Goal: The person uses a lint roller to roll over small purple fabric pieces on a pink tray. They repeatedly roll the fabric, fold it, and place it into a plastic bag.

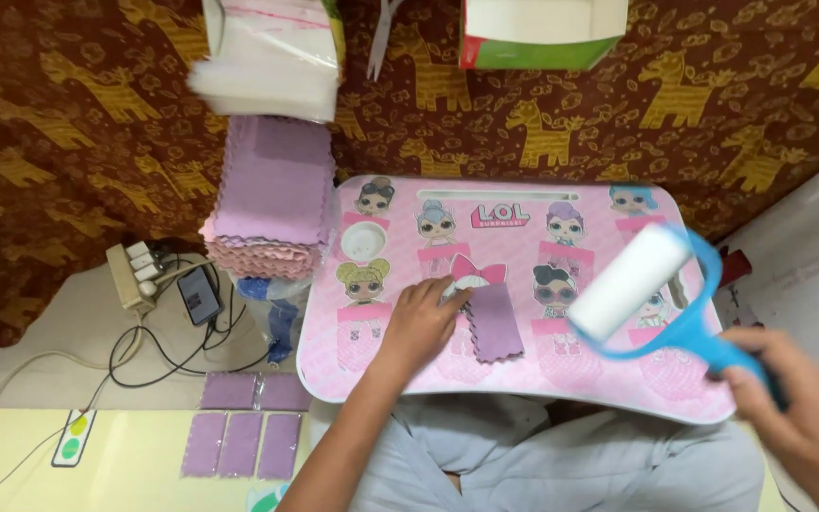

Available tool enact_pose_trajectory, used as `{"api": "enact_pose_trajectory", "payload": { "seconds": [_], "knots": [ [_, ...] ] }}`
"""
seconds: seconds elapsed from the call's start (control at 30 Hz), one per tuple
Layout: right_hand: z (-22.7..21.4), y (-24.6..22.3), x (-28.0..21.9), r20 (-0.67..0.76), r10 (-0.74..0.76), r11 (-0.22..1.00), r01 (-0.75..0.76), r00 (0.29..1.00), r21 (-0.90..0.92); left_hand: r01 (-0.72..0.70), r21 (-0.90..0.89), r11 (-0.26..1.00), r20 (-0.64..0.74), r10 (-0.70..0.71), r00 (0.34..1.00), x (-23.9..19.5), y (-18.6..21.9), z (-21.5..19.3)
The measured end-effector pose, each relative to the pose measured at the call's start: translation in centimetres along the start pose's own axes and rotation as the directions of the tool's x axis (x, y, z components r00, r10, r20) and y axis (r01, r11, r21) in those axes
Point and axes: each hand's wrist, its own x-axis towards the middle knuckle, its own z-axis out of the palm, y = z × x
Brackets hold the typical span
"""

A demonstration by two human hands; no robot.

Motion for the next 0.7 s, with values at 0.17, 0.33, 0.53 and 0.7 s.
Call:
{"api": "enact_pose_trajectory", "payload": {
  "seconds": [0.17,0.33,0.53,0.7],
  "knots": [
    [7.5,1.3,-3.2,0.338,0.122,0.878,-0.261,0.933,0.402,-0.010,0.055,0.998,-0.025,0.011,1.000,-0.1,-0.5,0.7],
    [11.8,-0.9,-2.1,0.384,0.139,0.828,-0.319,0.913,0.460,-0.002,0.064,0.998,-0.001,0.002,1.000,0.0,0.0,-0.1],
    [13.3,-4.7,1.6,0.366,0.050,0.864,-0.224,0.929,0.450,0.004,0.075,0.997,-0.039,-0.001,0.999,-0.1,-0.2,0.3],
    [12.9,-6.8,3.4,0.409,0.032,0.867,-0.229,0.912,0.443,0.007,0.075,0.997,-0.034,-0.004,0.999,0.2,-0.1,-0.1]
  ]
}}
